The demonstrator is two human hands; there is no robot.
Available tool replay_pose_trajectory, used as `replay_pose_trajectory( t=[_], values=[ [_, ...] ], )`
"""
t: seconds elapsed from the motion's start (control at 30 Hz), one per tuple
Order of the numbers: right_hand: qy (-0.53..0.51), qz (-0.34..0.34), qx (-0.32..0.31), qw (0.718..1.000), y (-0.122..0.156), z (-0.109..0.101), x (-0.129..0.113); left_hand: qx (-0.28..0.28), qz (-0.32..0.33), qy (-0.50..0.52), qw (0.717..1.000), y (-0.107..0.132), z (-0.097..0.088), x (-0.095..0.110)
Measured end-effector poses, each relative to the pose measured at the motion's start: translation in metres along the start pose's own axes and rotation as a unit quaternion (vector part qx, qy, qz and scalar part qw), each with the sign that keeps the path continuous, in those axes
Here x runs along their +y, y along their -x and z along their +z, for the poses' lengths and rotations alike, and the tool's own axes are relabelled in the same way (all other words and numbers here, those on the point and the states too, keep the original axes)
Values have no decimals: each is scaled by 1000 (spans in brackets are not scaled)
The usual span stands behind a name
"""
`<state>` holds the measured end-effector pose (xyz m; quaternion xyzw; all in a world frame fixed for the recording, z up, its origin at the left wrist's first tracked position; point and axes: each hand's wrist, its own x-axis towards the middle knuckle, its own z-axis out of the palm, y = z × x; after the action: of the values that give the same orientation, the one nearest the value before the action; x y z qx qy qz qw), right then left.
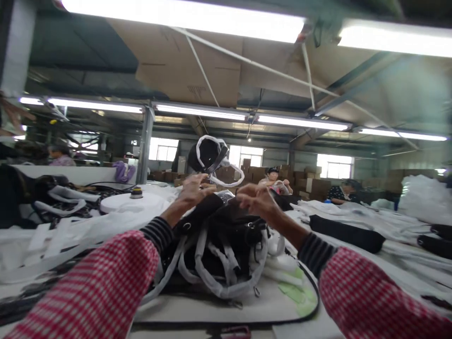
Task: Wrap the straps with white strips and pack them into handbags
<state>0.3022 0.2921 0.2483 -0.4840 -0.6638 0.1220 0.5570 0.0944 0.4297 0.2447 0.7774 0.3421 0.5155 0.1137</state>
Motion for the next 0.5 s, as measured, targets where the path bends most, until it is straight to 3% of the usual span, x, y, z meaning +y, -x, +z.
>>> replay_pose_trajectory(
  t=[0.1,0.17,0.37,0.5],
  values=[
    [1,72,-42,996,40,15,46,-78,30,-80,993,20,39,-17],
    [-4,97,-55,994,61,21,64,-104,40,-124,986,31,49,-24],
    [-19,121,-112,986,90,40,90,-133,51,-211,967,49,37,-39],
    [19,86,-157,984,108,52,85,-149,36,-255,955,58,34,-33]
  ],
)
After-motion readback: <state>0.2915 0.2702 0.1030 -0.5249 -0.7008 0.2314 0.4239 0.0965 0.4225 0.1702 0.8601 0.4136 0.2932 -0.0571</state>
